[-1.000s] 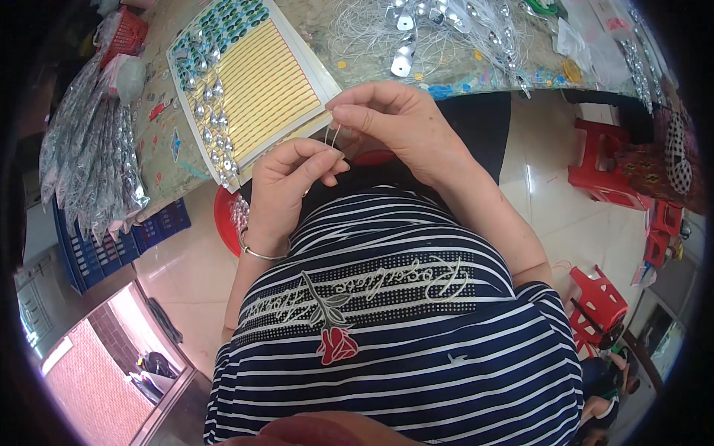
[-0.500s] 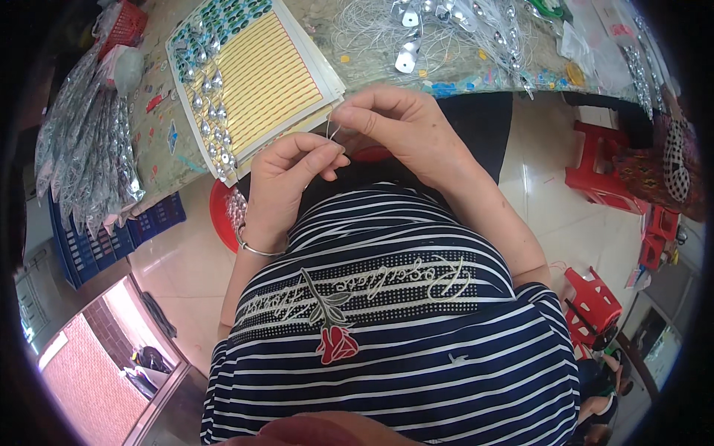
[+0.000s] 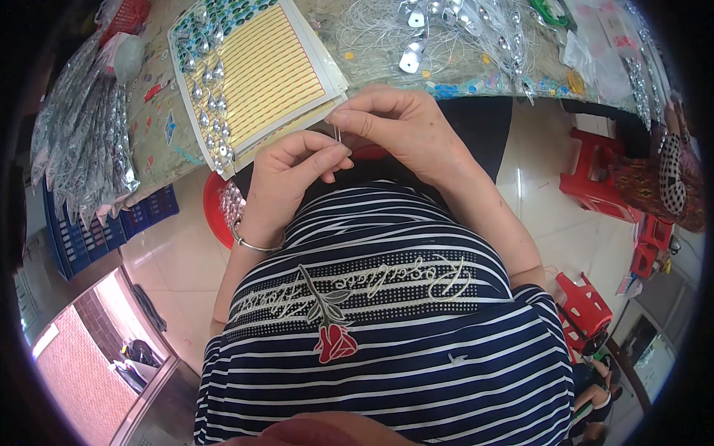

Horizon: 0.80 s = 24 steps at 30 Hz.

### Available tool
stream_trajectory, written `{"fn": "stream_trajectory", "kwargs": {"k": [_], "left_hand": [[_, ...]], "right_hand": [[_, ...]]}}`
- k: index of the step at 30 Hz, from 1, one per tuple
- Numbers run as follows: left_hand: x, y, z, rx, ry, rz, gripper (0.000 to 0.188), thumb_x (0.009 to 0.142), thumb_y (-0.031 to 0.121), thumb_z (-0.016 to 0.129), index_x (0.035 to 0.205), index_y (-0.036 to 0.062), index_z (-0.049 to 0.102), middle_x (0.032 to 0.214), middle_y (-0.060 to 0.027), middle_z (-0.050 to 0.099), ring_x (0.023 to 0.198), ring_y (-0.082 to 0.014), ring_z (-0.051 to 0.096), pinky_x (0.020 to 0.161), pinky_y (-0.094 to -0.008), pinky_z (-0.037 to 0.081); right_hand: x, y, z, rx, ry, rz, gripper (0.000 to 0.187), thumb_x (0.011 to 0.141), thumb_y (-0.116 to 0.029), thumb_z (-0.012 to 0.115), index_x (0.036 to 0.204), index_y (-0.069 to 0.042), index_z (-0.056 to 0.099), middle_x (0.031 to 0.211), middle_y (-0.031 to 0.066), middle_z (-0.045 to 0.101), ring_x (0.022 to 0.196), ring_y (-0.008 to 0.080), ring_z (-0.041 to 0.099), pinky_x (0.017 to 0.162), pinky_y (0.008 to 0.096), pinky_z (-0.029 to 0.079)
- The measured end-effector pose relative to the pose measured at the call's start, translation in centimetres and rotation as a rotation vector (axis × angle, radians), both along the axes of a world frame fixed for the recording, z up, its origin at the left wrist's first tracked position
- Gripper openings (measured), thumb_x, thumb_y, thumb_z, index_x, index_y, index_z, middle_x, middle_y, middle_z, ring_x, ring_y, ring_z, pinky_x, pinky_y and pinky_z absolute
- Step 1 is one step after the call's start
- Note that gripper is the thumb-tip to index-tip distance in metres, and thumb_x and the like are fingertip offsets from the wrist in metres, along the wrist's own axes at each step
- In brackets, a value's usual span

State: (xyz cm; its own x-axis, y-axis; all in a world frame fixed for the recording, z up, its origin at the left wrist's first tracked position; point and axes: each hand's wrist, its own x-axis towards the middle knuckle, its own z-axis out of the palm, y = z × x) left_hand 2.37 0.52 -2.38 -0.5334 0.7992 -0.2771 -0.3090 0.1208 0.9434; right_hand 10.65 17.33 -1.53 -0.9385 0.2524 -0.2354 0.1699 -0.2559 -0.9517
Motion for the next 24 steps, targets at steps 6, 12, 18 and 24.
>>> {"fn": "stream_trajectory", "kwargs": {"k": [6,12,18,24], "left_hand": [[-0.2,-0.1,-0.2,-0.005,0.012,-0.038,0.015,0.087,0.012,0.062,0.093,-0.0010,0.066,0.085,-0.0053,0.066,0.074,-0.0078,0.061,0.064,-0.0190,0.048],[-0.4,-0.2,-0.5,0.012,-0.013,-0.034,0.017,0.088,0.011,0.061,0.098,-0.0021,0.064,0.090,-0.0073,0.067,0.077,-0.0094,0.061,0.068,-0.0208,0.049],[-0.2,0.8,0.6,0.177,-0.084,0.094,0.023,0.087,0.010,0.061,0.106,-0.0023,0.061,0.090,-0.0088,0.066,0.077,-0.0110,0.060,0.070,-0.0214,0.048],[-0.1,1.4,1.2,0.050,-0.046,0.156,0.016,0.087,0.010,0.062,0.098,-0.0006,0.064,0.081,-0.0048,0.065,0.065,-0.0055,0.052,0.059,-0.0168,0.040]], "right_hand": [[-0.1,0.1,-0.4,-0.007,0.041,0.034,0.017,0.085,-0.016,0.065,0.092,-0.001,0.067,0.081,0.0040,0.065,0.074,0.0109,0.064,0.066,0.0216,0.051],[-0.1,0.2,0.6,-0.029,0.024,-0.032,0.012,0.086,-0.012,0.063,0.089,0.000,0.067,0.085,0.0006,0.061,0.082,0.0084,0.055,0.077,0.0228,0.043],[-0.1,0.1,1.2,0.062,0.097,-0.027,0.011,0.087,-0.010,0.062,0.090,-0.001,0.066,0.086,0.0012,0.059,0.084,0.0087,0.054,0.078,0.0222,0.042],[0.0,-0.3,0.6,0.219,0.208,-0.050,0.008,0.086,-0.006,0.061,0.090,-0.001,0.066,0.093,0.0021,0.056,0.086,0.0091,0.053,0.078,0.0213,0.042]]}}
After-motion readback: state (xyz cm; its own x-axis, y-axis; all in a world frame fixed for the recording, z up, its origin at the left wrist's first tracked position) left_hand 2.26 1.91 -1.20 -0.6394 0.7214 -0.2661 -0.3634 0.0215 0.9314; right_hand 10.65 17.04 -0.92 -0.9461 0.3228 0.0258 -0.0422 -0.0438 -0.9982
